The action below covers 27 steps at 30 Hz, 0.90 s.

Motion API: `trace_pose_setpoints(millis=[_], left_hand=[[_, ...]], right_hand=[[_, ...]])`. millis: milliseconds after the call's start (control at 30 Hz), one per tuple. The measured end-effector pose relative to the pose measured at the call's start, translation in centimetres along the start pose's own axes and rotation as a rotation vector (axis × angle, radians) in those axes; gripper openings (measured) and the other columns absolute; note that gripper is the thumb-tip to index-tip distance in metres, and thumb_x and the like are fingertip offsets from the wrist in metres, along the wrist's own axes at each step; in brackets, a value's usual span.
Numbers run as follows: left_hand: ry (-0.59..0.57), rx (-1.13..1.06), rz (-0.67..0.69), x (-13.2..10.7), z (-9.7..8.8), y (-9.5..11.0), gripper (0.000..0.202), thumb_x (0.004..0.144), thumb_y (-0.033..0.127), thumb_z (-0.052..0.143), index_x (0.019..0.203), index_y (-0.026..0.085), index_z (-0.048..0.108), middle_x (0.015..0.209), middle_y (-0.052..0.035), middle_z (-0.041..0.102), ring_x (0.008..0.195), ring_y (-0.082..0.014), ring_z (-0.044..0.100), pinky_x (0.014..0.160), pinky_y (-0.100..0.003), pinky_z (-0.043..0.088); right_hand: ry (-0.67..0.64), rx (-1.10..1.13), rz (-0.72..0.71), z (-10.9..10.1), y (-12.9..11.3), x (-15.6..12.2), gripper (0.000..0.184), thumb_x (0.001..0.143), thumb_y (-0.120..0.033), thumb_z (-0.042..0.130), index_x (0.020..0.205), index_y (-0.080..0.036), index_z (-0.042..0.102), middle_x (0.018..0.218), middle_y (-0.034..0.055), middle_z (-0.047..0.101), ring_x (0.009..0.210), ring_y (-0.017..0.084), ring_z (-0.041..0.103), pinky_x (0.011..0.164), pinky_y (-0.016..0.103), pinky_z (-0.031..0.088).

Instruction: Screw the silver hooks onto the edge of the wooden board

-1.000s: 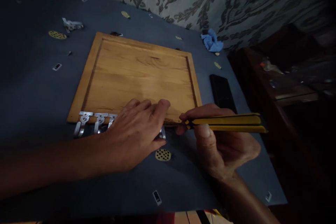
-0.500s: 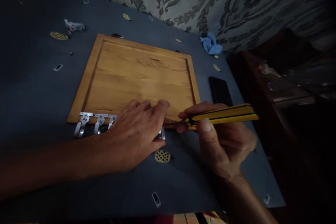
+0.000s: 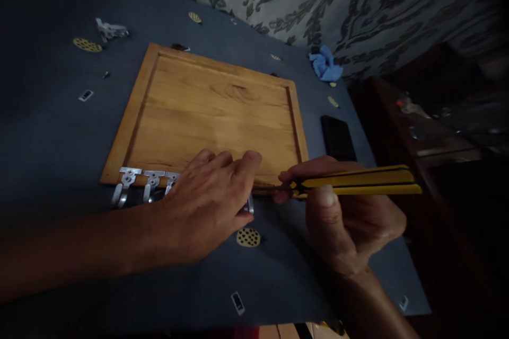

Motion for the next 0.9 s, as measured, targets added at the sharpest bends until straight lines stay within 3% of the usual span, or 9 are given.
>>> trace_pose_setpoints(millis=[267,467,633,767,900], left_hand=[[-0.043,0.006,-0.006,0.2,-0.1,0.1,0.051,0.085,0.030,0.078,0.123,0.018,0.047,0.108,-0.0094,0.070,0.102,-0.0311,0.064,0.088,-0.044,0.046],[-0.076,0.006,-0.019,0.4,-0.3,0.1,0.052,0.085,0.029,0.078,0.124,0.017,0.046,0.109,-0.0092,0.070,0.103,-0.0312,0.064,0.090,-0.045,0.046],[-0.076,0.018,-0.025,0.4,-0.2,0.2,0.051,0.087,0.032,0.076,0.125,0.018,0.045,0.109,-0.0087,0.070,0.104,-0.0308,0.064,0.091,-0.045,0.047],[-0.069,0.030,-0.014,0.5,-0.2,0.2,0.050,0.087,0.032,0.075,0.125,0.018,0.045,0.109,-0.0095,0.070,0.104,-0.0309,0.065,0.092,-0.046,0.048],[-0.090,0.029,-0.030,0.5,-0.3,0.3,0.050,0.086,0.030,0.075,0.125,0.018,0.045,0.109,-0.0091,0.071,0.105,-0.0311,0.065,0.093,-0.047,0.048]], right_hand=[[-0.059,-0.051,-0.068,-0.1,-0.1,-0.1,0.011,0.098,-0.022,0.064,0.093,-0.022,0.074,0.095,0.0030,0.075,0.072,0.016,0.071,0.060,0.032,0.059],[-0.084,-0.070,-0.081,0.0,-0.2,0.1,0.006,0.096,-0.022,0.068,0.099,-0.025,0.073,0.093,0.0012,0.075,0.070,0.015,0.070,0.064,0.034,0.059],[-0.086,-0.101,-0.139,0.1,-0.2,0.2,0.012,0.092,-0.020,0.073,0.101,-0.028,0.074,0.092,-0.0002,0.076,0.071,0.017,0.070,0.059,0.034,0.057],[-0.057,-0.145,-0.127,0.4,-0.4,0.0,0.006,0.094,-0.024,0.071,0.098,-0.028,0.073,0.089,-0.0015,0.075,0.067,0.015,0.069,0.058,0.034,0.056],[0.067,-0.270,-0.067,0.7,-0.3,-0.9,0.004,0.091,-0.027,0.075,0.089,-0.027,0.072,0.085,-0.0017,0.074,0.065,0.016,0.068,0.057,0.035,0.054]])
Point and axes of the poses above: each hand's wrist, its own x-axis towards the middle knuckle, its own z-axis out of the palm, y = z × x, the point moved 3 cm from there along x, towards the middle knuckle
